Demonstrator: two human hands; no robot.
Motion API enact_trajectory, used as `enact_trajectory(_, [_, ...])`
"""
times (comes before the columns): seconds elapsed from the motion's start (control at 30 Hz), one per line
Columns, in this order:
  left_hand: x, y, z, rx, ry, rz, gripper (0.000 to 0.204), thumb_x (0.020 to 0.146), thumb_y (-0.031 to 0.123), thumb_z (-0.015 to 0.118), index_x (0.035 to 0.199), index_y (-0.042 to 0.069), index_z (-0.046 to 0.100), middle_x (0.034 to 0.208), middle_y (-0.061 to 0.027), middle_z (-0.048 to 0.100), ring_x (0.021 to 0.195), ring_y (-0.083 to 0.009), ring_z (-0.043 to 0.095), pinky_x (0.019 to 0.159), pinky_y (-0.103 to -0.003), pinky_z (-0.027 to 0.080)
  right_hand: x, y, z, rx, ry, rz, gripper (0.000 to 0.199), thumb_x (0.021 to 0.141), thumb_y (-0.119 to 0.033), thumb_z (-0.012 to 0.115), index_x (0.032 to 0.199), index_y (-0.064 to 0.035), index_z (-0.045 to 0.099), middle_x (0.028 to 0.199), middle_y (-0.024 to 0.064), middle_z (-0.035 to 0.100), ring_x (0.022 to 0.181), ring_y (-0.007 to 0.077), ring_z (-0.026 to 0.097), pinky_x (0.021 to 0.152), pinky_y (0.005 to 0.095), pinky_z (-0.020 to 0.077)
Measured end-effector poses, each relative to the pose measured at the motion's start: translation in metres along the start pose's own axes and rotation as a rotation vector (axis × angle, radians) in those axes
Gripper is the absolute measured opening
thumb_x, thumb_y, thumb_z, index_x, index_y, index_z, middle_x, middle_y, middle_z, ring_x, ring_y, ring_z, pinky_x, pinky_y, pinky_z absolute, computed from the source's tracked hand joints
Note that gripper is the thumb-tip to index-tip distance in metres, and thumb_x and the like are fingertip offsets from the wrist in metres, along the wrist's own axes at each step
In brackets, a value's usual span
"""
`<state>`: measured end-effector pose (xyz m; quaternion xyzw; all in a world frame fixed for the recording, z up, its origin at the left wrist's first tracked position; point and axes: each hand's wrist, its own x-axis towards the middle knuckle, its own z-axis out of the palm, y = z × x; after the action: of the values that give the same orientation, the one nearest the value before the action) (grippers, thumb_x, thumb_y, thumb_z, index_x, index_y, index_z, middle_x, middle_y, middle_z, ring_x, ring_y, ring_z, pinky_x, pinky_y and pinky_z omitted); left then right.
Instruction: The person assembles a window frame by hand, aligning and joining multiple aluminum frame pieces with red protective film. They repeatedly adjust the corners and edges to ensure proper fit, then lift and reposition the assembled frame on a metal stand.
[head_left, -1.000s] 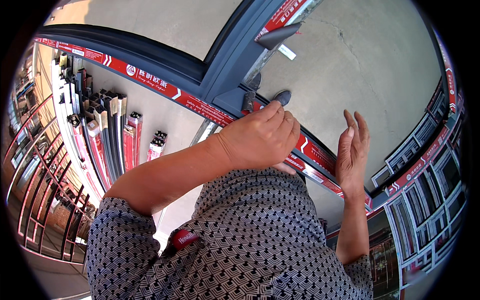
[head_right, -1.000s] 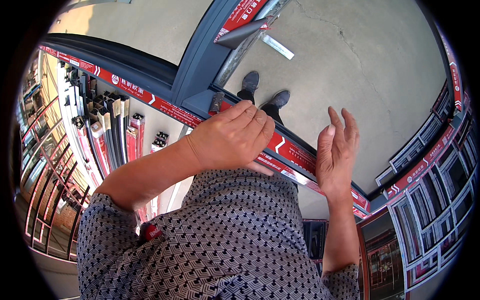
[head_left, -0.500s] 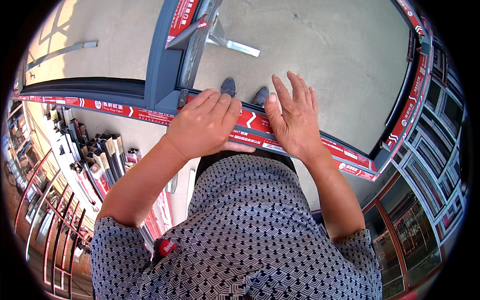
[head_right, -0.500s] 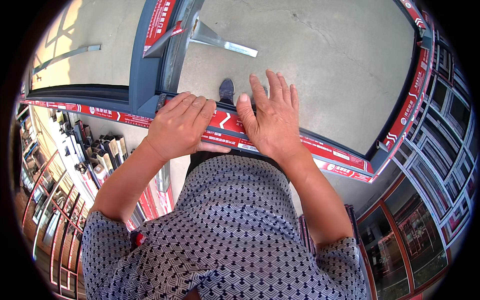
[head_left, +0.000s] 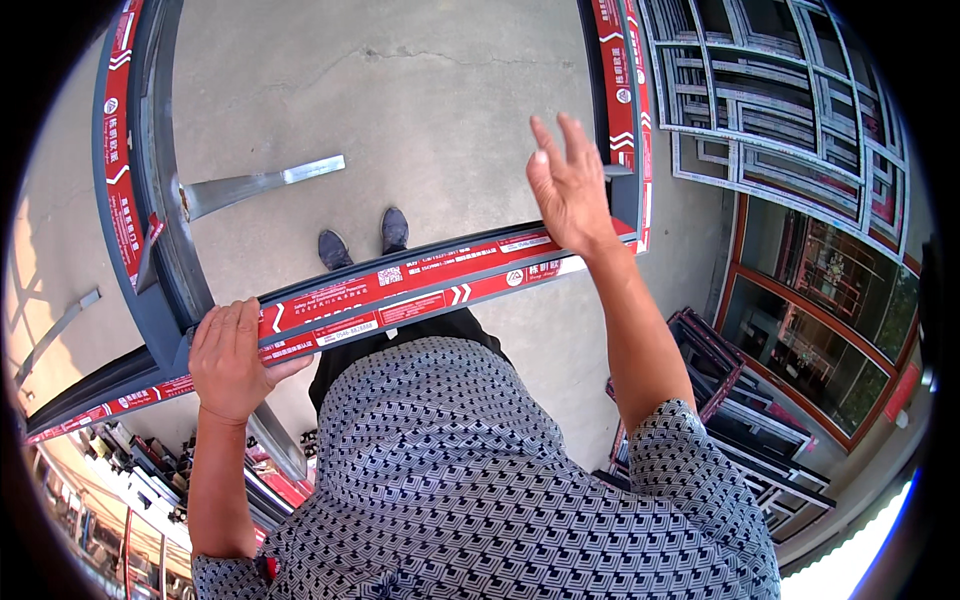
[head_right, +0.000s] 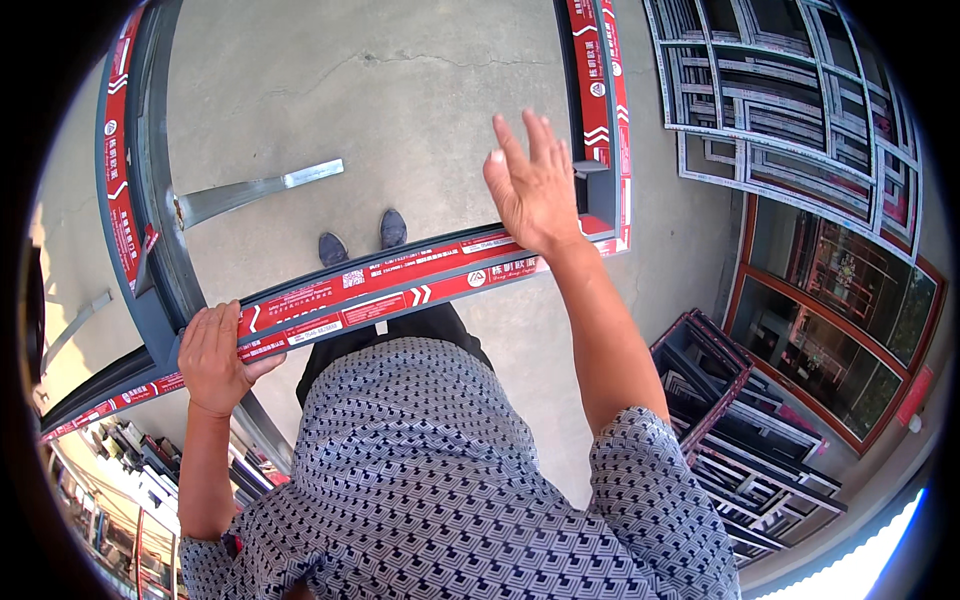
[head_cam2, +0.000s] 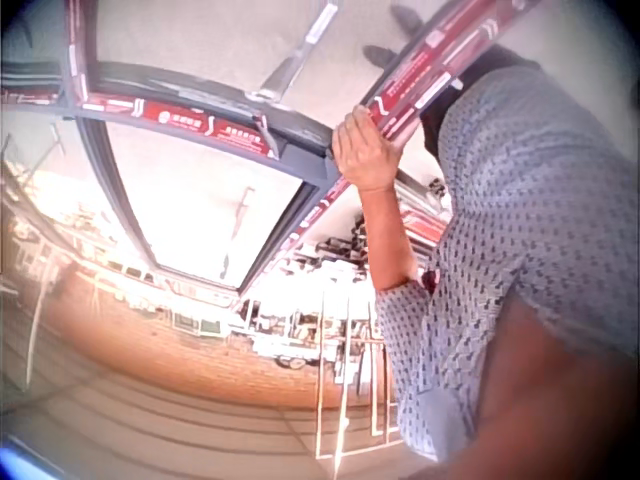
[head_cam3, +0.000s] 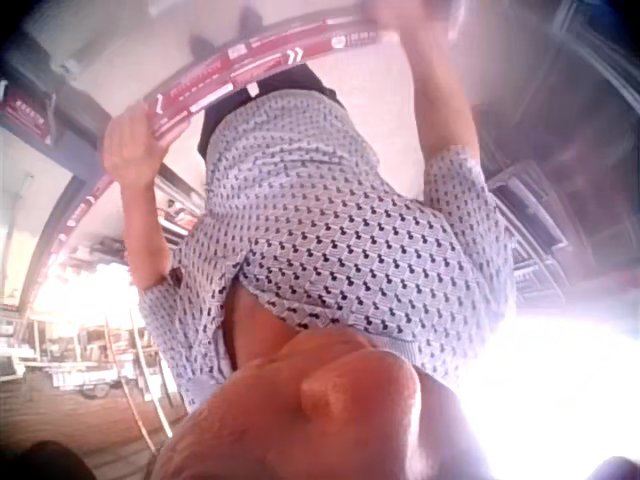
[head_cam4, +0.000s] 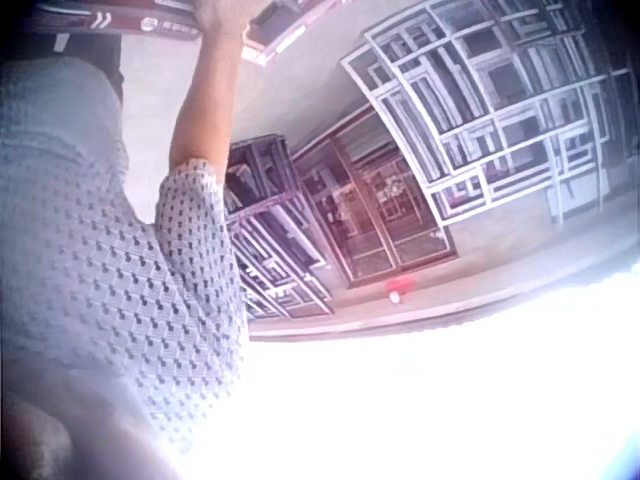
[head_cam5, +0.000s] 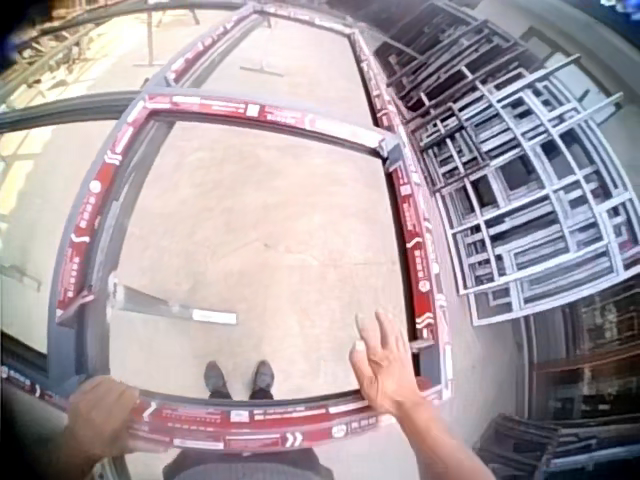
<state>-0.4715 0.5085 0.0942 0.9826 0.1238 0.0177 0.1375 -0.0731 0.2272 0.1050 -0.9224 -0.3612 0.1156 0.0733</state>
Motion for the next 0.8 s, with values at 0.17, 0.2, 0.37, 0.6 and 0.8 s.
enact_trajectory(0.17, [-0.004,-0.004,0.0,0.017,0.006,0.0,0.095,0.07,0.065,0.094,0.132,-0.002,0.07,0.118,-0.0191,0.076,0.11,-0.0397,0.075,0.108,-0.053,0.058,-0.018,-0.019,0.021,0.026,-0.195,-0.101,0.072,0.117,-0.06,0.035,0.158,-0.0065,0.063,0.17,0.0247,0.048,0.165,0.0406,0.035,0.138,0.0551,0.0235])
enact_trajectory(0.2, [-0.003,-0.001,-0.002,0.008,-0.014,0.001,0.094,0.067,0.062,0.097,0.13,-0.001,0.07,0.115,-0.0187,0.076,0.107,-0.0384,0.075,0.107,-0.052,0.058,-0.023,-0.025,0.025,0.057,-0.173,-0.101,0.071,0.117,-0.06,0.038,0.155,-0.0057,0.065,0.166,0.0245,0.053,0.162,0.041,0.04,0.137,0.055,0.025])
enact_trajectory(0.37, [0.009,0.005,-0.013,0.004,-0.067,-0.042,0.091,0.062,0.059,0.1,0.126,0.002,0.067,0.108,-0.0154,0.073,0.1,-0.0371,0.073,0.096,-0.049,0.059,-0.056,-0.031,0.016,0.12,0.005,-0.144,0.05,0.111,-0.047,0.059,0.11,-0.0009,0.078,0.116,0.021,0.075,0.12,0.0387,0.069,0.119,0.053,0.0465])
enact_trajectory(0.6, [0.008,0.004,-0.018,-0.004,-0.168,-0.088,0.081,0.073,0.056,0.092,0.126,0.0,0.068,0.111,-0.0178,0.072,0.098,-0.0402,0.071,0.088,-0.049,0.058,-0.062,-0.024,0.019,0.159,0.111,-0.136,0.032,0.098,-0.033,0.073,0.08,-0.0067,0.071,0.078,0.011,0.065,0.078,0.0313,0.066,0.08,0.0457,0.0542])
enact_trajectory(0.8, [0.005,-0.002,-0.018,-0.025,-0.178,-0.101,0.083,0.072,0.065,0.09,0.126,0.005,0.069,0.109,-0.0135,0.072,0.098,-0.039,0.069,0.086,-0.049,0.056,-0.06,-0.026,0.016,0.244,0.139,-0.135,0.032,0.095,-0.032,0.075,0.077,-0.0067,0.068,0.076,0.011,0.063,0.076,0.031,0.065,0.078,0.0454,0.0542])
